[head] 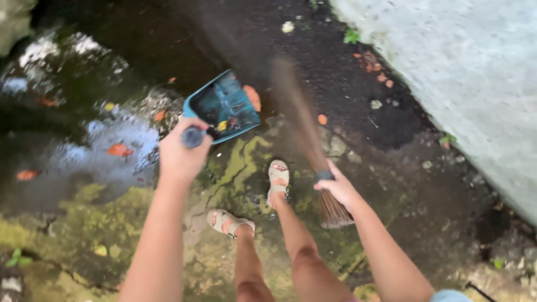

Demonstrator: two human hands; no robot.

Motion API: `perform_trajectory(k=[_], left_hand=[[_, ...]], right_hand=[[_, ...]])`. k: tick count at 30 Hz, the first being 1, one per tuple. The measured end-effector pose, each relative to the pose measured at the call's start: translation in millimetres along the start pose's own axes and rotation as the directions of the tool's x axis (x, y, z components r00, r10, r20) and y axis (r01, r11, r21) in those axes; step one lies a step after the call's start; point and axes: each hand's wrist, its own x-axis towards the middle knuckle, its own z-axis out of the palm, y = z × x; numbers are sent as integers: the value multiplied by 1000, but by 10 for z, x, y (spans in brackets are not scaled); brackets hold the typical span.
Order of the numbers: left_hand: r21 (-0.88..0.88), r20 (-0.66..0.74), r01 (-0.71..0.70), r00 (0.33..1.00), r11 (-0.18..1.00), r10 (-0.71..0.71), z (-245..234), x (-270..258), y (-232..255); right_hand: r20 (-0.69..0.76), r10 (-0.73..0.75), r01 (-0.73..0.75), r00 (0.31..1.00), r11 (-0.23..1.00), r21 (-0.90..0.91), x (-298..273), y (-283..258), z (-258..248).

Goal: Sweeping trash and debris into a dustpan in an outdoor area.

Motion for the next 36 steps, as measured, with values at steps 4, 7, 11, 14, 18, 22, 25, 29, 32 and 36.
perform_trajectory(k=[4,7,11,14,18,22,25,29,32,36], left_hand=[[-52,48,91,995,994,-89,58,59,132],[29,60,96,993,995,-98,108,138,335],[39,107,38,993,999,-41,479,335,578],[11,142,37,989,999,-38,787,478,774],[-25,149,25,989,999,-21,1221,671,858],[-97,168,108,982,989,-91,1516,702,935],[-160,166,95,984,982,-69,1574,761,955],[-158,168,87,984,984,-60,1351,780,1015],[-157,163,26,987,987,0,1153,937,1180],[-16,199,123,973,992,-117,804,1055,1478]], right_hand=[[-226,67,-52,972,996,76,564,324,-317],[-300,206,-147,931,967,207,907,508,-317],[-97,166,-134,981,953,271,742,662,-292],[53,100,-112,994,931,348,239,407,-549],[19,82,-81,996,881,466,274,279,-724],[-177,29,-10,984,994,109,835,50,-561],[45,92,-94,995,994,49,838,-100,-518],[74,16,-27,997,988,152,212,-243,-697],[-67,43,-29,997,981,191,86,-108,-1015],[-323,80,-68,943,996,49,336,236,-1620]])
